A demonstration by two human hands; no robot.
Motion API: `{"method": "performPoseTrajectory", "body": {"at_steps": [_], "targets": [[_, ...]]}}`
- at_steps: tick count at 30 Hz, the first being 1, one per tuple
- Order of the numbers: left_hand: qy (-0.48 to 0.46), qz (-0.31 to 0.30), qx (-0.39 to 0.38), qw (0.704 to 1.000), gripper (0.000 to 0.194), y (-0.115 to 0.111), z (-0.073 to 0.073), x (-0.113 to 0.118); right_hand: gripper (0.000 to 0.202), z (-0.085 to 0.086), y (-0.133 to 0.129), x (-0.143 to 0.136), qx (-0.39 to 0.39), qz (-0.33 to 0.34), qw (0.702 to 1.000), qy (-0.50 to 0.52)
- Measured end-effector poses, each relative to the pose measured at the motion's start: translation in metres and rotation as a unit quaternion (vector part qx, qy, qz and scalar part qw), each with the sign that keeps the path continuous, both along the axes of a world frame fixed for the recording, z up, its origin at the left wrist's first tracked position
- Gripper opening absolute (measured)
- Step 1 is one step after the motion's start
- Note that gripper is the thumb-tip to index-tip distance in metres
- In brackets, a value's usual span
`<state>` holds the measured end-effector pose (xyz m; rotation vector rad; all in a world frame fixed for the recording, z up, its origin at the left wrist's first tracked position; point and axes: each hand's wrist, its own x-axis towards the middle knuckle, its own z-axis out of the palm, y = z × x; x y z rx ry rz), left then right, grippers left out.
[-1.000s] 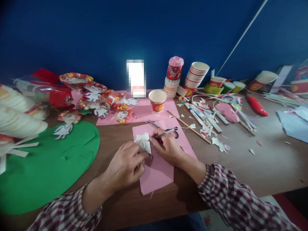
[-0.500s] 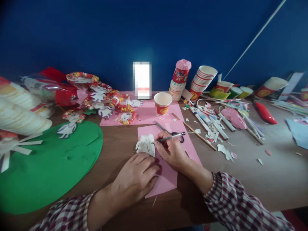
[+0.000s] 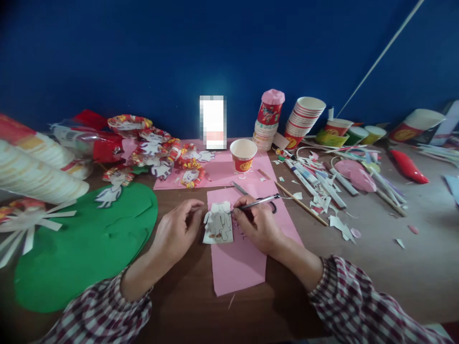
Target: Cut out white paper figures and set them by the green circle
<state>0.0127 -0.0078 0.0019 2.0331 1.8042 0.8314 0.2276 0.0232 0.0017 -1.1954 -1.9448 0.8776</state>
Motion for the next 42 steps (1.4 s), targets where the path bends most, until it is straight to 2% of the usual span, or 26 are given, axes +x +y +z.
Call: {"method": "performPoseTrajectory", "body": {"at_steps": [5, 11, 15, 25, 33, 38, 40, 42], "targets": [[0.019, 0.005, -0.027, 0.999, 0.015, -0.001, -0.002, 0.005, 0.007, 0.006, -0.001, -0.003, 0.003, 0.004, 1.0, 0.009], [0.025, 0.01, -0.051, 0.998, 0.016, -0.001, -0.002, 0.006, 0.007, 0.004, 0.001, -0.002, 0.034, 0.003, 0.999, -0.012], [0.014, 0.016, -0.059, 0.998, 0.017, 0.0, -0.002, 0.005, 0.008, 0.002, 0.001, -0.002, 0.026, 0.008, 1.0, -0.009], [0.045, 0.021, 0.011, 0.999, 0.021, 0.003, -0.001, -0.004, 0.009, 0.002, 0.001, 0.0, 0.025, 0.019, 0.999, -0.024], [0.005, 0.074, 0.041, 0.996, 0.022, 0.015, -0.001, -0.024, 0.009, -0.001, 0.003, 0.001, 0.037, 0.012, 0.999, -0.038], [0.066, 0.084, 0.094, 0.99, 0.021, 0.012, 0.002, -0.021, 0.01, -0.002, 0.002, 0.001, 0.026, 0.015, 0.999, -0.026], [0.072, 0.06, 0.141, 0.986, 0.02, 0.008, 0.004, -0.015, 0.008, -0.003, 0.0, 0.001, 0.012, 0.006, 1.0, -0.02], [0.067, -0.024, 0.165, 0.984, 0.019, 0.001, 0.004, -0.005, 0.007, -0.004, 0.0, 0.0, 0.01, -0.001, 1.0, -0.019]]}}
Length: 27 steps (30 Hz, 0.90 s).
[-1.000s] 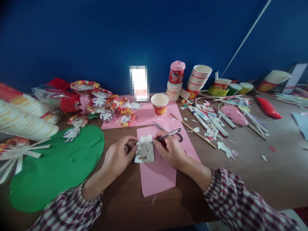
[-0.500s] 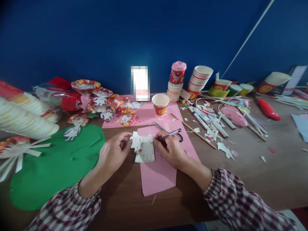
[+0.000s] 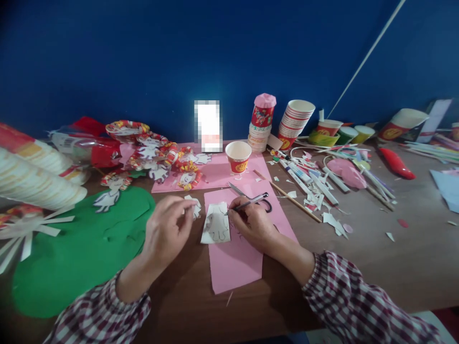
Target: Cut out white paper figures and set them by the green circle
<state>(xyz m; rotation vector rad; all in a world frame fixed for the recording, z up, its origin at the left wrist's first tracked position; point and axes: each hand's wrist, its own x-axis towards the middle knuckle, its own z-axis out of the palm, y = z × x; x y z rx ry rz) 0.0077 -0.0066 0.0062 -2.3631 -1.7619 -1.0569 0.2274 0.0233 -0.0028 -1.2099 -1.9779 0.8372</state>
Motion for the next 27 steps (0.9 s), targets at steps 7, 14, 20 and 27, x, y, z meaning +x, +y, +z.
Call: {"method": "performPoseTrajectory", "body": {"at_steps": [7, 14, 20, 27], "targets": [[0.138, -0.173, -0.107, 0.969, 0.021, -0.019, -0.004, 0.028, 0.011, 0.002, 0.002, -0.005, 0.025, 0.01, 1.0, 0.002], [0.161, -0.167, -0.141, 0.962, 0.021, -0.018, -0.006, 0.028, 0.01, -0.001, 0.003, -0.004, 0.024, 0.021, 0.999, -0.005], [0.161, -0.169, -0.141, 0.962, 0.02, -0.019, -0.005, 0.029, 0.01, -0.004, 0.004, -0.002, 0.016, 0.04, 0.999, -0.014], [0.16, -0.168, -0.137, 0.963, 0.02, -0.019, -0.005, 0.029, 0.009, -0.005, 0.004, -0.001, 0.022, 0.038, 0.999, -0.018]]}}
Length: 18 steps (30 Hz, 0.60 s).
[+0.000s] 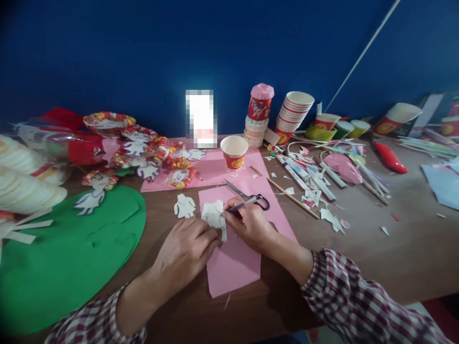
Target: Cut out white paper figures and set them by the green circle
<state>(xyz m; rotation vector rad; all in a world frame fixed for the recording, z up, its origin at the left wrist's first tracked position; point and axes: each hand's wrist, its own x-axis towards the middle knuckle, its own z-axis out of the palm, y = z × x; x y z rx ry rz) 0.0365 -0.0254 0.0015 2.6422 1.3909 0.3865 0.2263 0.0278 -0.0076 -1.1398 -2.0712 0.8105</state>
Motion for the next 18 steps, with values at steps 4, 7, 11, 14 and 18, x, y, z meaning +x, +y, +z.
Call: {"method": "performPoseTrajectory", "body": {"at_steps": [4, 7, 11, 14, 18], "targets": [[0.001, -0.001, 0.001, 1.0, 0.02, -0.0008, -0.0005, -0.0005, 0.008, 0.0003, -0.0004, 0.0004, -0.006, 0.002, 1.0, -0.003], [0.005, 0.001, 0.002, 1.0, 0.02, -0.0007, 0.0002, -0.0007, 0.009, 0.0004, -0.0004, 0.0007, -0.011, 0.004, 1.0, -0.008], [0.011, -0.001, -0.002, 1.0, 0.02, 0.0005, 0.002, 0.0002, 0.01, 0.0002, -0.0002, 0.0007, -0.006, 0.007, 1.0, -0.01], [0.013, -0.001, 0.003, 1.0, 0.02, 0.0007, 0.0025, 0.0005, 0.01, 0.0004, 0.0002, 0.0008, -0.004, 0.008, 1.0, -0.017], [0.015, -0.004, 0.007, 1.0, 0.02, 0.0004, 0.0012, -0.0001, 0.009, 0.0007, 0.0006, 0.0009, -0.005, 0.009, 1.0, -0.015]]}}
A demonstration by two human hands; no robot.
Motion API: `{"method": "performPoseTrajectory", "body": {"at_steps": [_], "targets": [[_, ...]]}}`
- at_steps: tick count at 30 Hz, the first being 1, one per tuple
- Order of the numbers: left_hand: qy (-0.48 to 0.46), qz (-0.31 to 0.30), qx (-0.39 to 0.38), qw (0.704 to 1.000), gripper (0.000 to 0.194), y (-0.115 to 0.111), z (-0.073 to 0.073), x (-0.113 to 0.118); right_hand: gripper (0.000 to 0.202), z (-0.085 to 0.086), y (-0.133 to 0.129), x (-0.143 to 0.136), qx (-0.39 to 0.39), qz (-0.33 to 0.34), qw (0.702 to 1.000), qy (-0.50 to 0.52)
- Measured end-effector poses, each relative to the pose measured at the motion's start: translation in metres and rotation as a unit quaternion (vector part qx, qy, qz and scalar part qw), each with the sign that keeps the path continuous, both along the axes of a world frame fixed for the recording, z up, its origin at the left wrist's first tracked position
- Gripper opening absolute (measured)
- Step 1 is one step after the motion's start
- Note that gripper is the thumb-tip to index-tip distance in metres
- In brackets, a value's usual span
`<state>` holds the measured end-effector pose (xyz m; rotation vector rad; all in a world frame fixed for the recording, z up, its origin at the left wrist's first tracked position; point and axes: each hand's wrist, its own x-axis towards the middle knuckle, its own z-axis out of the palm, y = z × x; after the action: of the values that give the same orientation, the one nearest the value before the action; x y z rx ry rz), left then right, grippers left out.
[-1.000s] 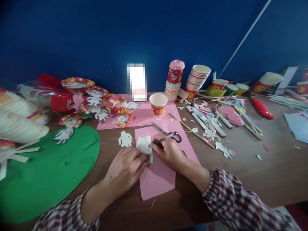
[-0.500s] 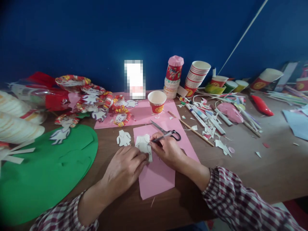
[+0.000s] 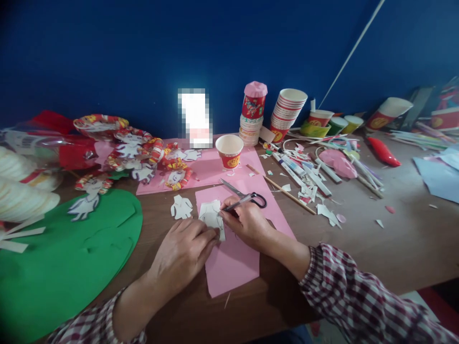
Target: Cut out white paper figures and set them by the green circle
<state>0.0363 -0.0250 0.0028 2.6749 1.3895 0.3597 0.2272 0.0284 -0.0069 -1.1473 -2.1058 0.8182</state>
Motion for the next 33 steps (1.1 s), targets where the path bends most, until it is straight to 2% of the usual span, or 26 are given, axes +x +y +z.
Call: {"method": "performPoseTrajectory", "body": {"at_steps": [33], "targets": [[0.0, -0.001, 0.004, 1.0, 0.019, 0.0005, -0.0011, 0.0011, 0.006, -0.0003, 0.0006, 0.0, 0.004, 0.006, 1.0, -0.012]]}}
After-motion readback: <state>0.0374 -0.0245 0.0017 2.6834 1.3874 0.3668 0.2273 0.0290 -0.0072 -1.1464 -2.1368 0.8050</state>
